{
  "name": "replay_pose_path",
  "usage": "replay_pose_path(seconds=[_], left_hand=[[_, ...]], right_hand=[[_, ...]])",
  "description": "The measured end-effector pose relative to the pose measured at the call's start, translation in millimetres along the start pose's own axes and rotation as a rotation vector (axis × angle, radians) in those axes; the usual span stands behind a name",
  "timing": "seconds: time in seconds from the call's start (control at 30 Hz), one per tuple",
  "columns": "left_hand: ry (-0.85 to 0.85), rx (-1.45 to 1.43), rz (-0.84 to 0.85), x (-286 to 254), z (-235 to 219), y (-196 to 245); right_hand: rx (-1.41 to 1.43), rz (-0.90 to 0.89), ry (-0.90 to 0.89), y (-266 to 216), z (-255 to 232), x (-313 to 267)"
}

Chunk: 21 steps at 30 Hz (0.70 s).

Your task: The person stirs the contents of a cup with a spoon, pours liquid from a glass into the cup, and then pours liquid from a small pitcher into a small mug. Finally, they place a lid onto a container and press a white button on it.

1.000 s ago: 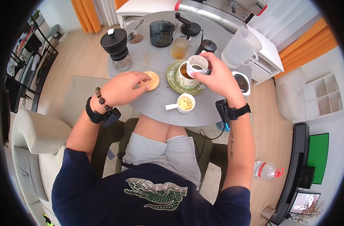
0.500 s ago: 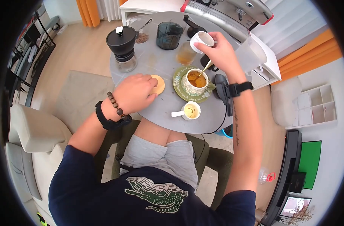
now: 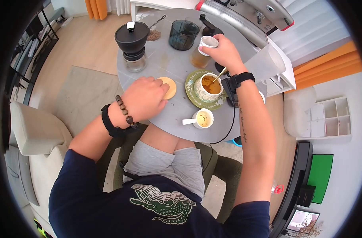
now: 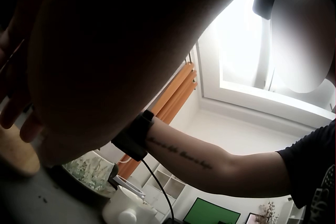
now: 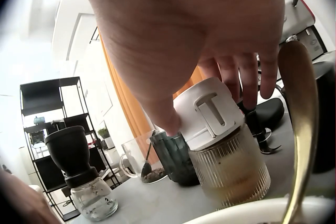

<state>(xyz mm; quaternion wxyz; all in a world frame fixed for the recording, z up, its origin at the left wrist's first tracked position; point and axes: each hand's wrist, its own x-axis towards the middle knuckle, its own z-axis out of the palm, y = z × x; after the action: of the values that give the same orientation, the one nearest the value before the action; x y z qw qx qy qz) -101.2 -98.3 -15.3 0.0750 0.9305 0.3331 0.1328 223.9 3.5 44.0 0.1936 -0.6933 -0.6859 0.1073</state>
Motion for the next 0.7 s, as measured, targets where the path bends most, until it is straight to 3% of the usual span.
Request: replay_pose_path(seconds=[0.17,0.23,0.43,0.53,0.7], left_hand=[[0.031,-0.018,0.014,2.9,1.3,1.5],[0.028,-0.011,0.019,4.7,3.3,2.5],[0.033,0.002,0.039,5.8,8.4,3.9],[0.019,-0.001,0.033,6.8,7.0,4.2],[0.042,-0.013,0.048,8.0,7.9,4.4]], right_hand=[[0.046,-0.013,0.105,12.6,-3.2,-7.3],[0.229,0.022,0.089,16.4,-7.5,-9.9],[0.166,-0.101,0.075,16.3,4.6,-3.4],[0.184,-0.112,0.021,23.9,14.3,9.6],[0.188,-0.123,0.076,27.2,18.0,6.5]])
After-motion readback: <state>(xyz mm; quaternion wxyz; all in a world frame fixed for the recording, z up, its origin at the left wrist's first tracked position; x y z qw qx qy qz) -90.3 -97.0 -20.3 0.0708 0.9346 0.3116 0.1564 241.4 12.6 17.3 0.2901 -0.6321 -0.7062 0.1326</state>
